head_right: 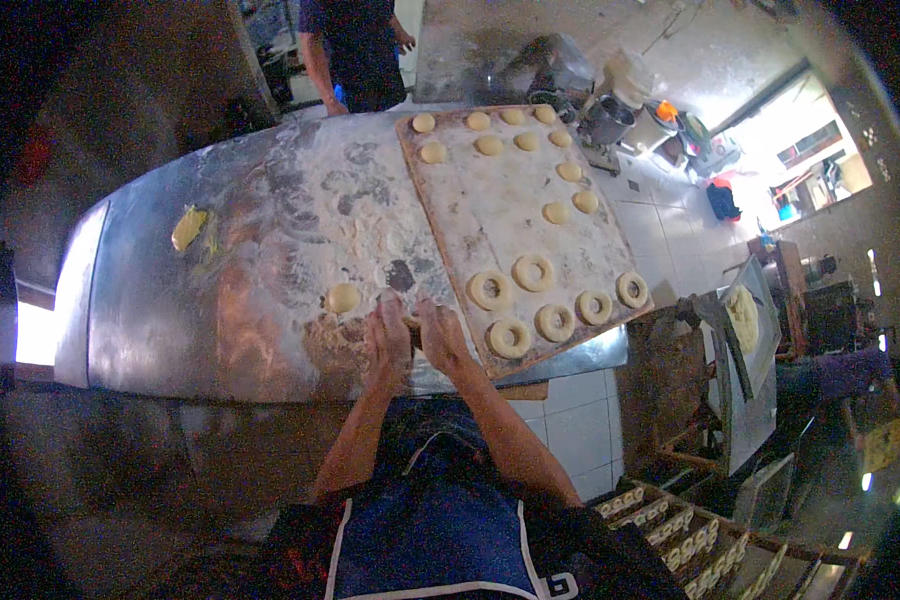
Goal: The person shapes small dough pieces into ring shapes by hand on a floured metal table and places them on a wooden board. Another person works nearby at a separate station.
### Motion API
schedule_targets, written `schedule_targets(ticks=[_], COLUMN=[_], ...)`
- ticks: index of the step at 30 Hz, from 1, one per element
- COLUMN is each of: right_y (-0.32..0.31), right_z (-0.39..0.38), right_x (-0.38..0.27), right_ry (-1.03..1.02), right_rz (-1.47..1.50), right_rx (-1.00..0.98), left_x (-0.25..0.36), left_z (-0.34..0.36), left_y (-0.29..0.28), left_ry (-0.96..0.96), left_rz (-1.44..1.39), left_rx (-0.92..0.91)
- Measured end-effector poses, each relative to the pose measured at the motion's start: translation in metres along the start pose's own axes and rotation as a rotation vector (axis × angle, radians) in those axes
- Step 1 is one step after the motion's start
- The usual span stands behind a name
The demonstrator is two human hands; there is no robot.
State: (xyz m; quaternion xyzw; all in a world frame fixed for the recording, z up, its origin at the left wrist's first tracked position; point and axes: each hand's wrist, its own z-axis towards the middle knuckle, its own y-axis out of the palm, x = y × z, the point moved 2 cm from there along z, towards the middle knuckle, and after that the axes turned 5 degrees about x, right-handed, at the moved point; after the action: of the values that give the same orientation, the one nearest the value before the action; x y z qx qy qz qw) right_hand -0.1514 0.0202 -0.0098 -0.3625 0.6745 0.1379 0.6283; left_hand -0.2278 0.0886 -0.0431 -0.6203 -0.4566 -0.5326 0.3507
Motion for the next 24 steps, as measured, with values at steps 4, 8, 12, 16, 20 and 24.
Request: schedule_targets(ticks=[4, 8, 12, 16, 20, 24], right_y=[-0.015, -0.04, -0.067, -0.107, -0.144, -0.177], right_z=[0.005, 0.01, 0.008, 0.02, 0.029, 0.04], right_x=[0.012, 0.029, 0.036, 0.039, 0.04, 0.053], right_ry=[-0.245, -0.003, -0.013, 0.038, -0.152, -0.09], right_rz=[0.038, 0.156, 0.314, 0.1, -0.037, -0.01], right_rx=[0.052, 0.017, 0.015, 0.068, -0.077, -0.061], left_x=[-0.011, -0.031, -0.035, -0.047, -0.057, -0.086], left_z=[0.0, 0.001, -0.011, -0.017, -0.021, -0.025], left_y=[0.02, 0.04, 0.071, 0.105, 0.138, 0.168], left_ry=[-0.112, -0.049, 0.484, 0.032, 0.158, -0.285], left_rz=[-0.317, -0.054, -0.073, -0.36, -0.141, -0.59], left_rx=[-0.171, -0.147, -0.205, -0.191, -0.18, -0.094])
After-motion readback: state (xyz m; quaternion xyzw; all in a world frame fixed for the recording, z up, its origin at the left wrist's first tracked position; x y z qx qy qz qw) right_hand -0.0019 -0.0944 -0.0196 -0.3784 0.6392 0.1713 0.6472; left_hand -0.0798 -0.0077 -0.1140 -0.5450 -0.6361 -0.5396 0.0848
